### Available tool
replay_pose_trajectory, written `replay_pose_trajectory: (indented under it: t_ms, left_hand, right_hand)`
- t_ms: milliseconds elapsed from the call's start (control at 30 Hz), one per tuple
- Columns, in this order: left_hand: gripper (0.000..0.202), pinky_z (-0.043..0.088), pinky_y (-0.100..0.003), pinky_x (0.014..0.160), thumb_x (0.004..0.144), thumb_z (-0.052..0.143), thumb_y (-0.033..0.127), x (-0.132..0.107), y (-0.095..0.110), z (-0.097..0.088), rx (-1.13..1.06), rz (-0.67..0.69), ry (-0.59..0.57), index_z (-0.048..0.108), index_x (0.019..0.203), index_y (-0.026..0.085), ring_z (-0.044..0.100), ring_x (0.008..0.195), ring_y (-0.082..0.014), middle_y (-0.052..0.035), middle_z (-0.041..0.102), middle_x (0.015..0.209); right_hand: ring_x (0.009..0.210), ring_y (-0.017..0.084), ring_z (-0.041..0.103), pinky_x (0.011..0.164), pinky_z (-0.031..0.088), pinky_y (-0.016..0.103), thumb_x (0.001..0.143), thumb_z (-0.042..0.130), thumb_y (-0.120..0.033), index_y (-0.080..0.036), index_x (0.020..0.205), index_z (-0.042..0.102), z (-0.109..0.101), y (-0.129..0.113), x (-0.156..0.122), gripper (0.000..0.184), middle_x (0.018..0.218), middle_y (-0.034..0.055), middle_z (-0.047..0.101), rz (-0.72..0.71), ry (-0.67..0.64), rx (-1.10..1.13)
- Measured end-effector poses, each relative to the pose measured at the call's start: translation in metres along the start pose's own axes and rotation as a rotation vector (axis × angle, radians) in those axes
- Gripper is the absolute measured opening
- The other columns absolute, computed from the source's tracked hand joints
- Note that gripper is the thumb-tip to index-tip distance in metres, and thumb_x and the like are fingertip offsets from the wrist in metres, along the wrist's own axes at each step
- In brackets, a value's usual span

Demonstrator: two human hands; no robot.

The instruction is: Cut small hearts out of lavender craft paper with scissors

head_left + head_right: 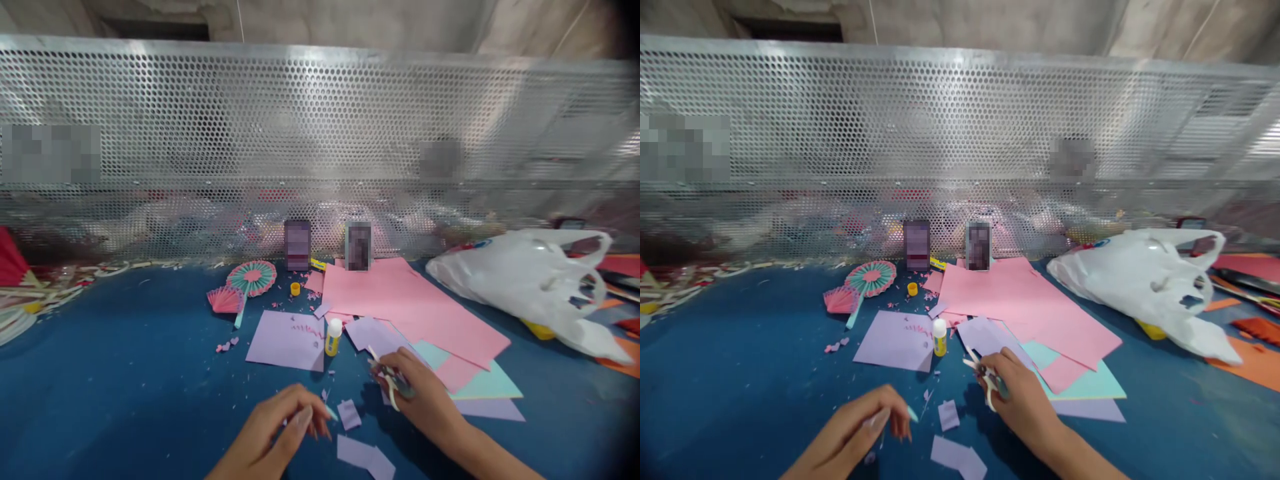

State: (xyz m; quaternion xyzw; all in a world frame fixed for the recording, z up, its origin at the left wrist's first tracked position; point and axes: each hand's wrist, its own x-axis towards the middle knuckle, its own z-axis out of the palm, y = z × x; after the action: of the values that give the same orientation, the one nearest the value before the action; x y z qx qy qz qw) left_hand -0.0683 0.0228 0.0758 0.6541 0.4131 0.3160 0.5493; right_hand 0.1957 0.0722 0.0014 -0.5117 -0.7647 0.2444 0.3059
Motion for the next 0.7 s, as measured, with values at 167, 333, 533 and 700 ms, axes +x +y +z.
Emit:
replay_pose_trajectory:
  t_ms: [167,333,533,700]
  left_hand:
    - [0.025,0.042,-0.024,0.074,0.088,0.044,0.037,0.011,0.000,-0.007,0.384,0.305,0.079,0.055,0.104,0.021,0.054,0.081,-0.0152,-0.0043,0.058,0.088]
    - [0.026,0.041,-0.024,0.062,0.081,0.056,0.039,0.012,-0.017,-0.008,0.732,0.672,0.151,0.059,0.099,0.019,0.050,0.069,-0.0150,-0.0037,0.057,0.077]
    - [0.012,0.040,-0.024,0.061,0.085,0.054,0.028,0.024,-0.025,-0.027,0.737,0.689,0.291,0.060,0.083,0.018,0.048,0.068,-0.0136,-0.0021,0.056,0.073]
    - [0.011,0.040,-0.025,0.061,0.085,0.052,0.018,0.024,-0.038,-0.028,0.750,0.742,0.270,0.055,0.075,0.016,0.048,0.068,-0.0139,-0.0027,0.057,0.071]
  right_hand:
    - [0.065,0.014,0.052,0.058,0.039,0.025,0.072,0.064,-0.031,-0.021,0.079,0.049,0.028,-0.049,0.004,0.020,0.075,0.0010,0.057,0.218,-0.110,0.786]
    - [0.062,0.007,0.047,0.055,0.034,0.018,0.058,0.076,-0.024,-0.018,0.077,0.048,0.056,-0.085,0.009,0.034,0.071,-0.0033,0.050,0.315,-0.289,1.100]
    - [0.055,0.005,0.044,0.054,0.039,0.018,0.062,0.074,-0.040,-0.018,0.077,0.047,0.057,-0.099,0.024,0.038,0.065,-0.0047,0.047,0.381,-0.294,1.270]
    - [0.050,0.004,0.042,0.051,0.038,0.018,0.066,0.070,-0.045,-0.020,0.079,0.045,0.050,-0.100,0.016,0.038,0.065,-0.0050,0.046,0.442,-0.383,1.230]
